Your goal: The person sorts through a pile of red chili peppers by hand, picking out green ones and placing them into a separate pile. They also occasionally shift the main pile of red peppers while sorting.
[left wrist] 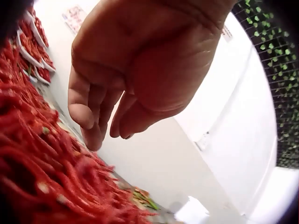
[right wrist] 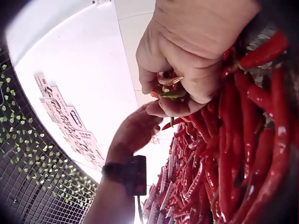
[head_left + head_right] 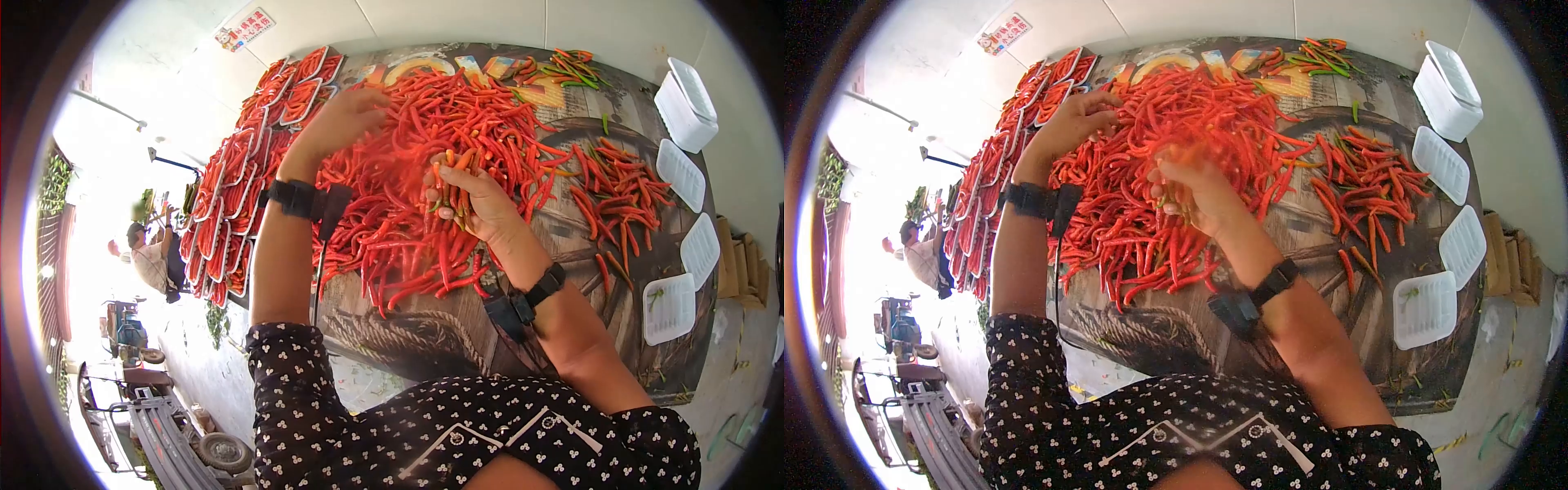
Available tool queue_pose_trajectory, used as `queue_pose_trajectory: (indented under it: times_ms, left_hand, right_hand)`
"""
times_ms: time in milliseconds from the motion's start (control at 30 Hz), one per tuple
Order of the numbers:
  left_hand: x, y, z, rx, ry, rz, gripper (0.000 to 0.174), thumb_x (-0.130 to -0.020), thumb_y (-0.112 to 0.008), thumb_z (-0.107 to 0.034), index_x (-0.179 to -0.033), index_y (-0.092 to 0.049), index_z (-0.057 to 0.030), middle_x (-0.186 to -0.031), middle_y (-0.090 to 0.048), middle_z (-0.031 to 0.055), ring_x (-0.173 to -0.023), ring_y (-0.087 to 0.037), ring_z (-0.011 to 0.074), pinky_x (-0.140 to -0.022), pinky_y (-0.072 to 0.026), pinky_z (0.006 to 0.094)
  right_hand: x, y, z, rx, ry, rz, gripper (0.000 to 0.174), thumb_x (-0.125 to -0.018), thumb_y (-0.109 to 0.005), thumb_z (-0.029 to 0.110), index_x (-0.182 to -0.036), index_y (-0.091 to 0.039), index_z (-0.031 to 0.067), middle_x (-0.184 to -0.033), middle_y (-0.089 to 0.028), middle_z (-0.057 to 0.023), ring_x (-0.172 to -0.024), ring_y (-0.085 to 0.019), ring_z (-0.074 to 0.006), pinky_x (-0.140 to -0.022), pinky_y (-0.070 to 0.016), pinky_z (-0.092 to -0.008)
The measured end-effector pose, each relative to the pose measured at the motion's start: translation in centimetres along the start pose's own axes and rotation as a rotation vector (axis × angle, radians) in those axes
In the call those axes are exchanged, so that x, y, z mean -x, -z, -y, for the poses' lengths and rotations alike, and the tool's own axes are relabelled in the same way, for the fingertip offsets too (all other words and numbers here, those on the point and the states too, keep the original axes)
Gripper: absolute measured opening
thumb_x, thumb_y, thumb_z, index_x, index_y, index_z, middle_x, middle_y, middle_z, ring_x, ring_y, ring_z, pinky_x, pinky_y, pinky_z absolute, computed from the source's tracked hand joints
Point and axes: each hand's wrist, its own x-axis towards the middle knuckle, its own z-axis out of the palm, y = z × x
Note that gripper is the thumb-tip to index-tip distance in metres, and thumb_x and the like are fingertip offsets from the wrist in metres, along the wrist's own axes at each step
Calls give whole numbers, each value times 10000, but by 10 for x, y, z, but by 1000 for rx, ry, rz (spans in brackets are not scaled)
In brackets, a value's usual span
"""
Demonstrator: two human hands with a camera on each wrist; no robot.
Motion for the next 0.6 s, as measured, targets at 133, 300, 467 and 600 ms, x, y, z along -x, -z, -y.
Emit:
queue_pose_trajectory:
  times_ms: [133,300,467,600]
  left_hand:
    - [-5,1,58,-428,4,-169,324,-810,-534,-183,-1087,-531,-15,-913,-594,118,-839,-577,200,-733,-459,301]
    - [22,-26,54,-716,-382,-184,263,-798,-520,-242,-979,-598,-69,-965,-592,112,-928,-527,309,-801,-425,396]
    - [66,-34,25,-470,-230,-20,245,-798,-567,-153,-1010,-569,-30,-992,-542,128,-975,-508,258,-860,-398,331]
    - [84,-24,13,-166,-96,56,193,-764,-551,-215,-872,-623,-72,-879,-604,78,-825,-565,237,-744,-449,329]
  right_hand:
    - [-1,-2,0,-14,-28,12,189,-848,-535,135,-1028,-511,84,-826,-584,-77,-676,-572,-146,-444,-432,-229]
    - [0,-2,-1,-17,-37,-15,204,-849,-527,125,-1046,-502,76,-827,-580,-87,-669,-561,-141,-437,-429,-221]
    - [0,-3,1,4,-48,-38,214,-847,-529,122,-1050,-496,64,-821,-578,-102,-646,-551,-140,-424,-421,-212]
    - [3,-9,15,59,-35,-17,213,-844,-535,114,-1046,-497,60,-806,-580,-95,-635,-547,-132,-416,-409,-207]
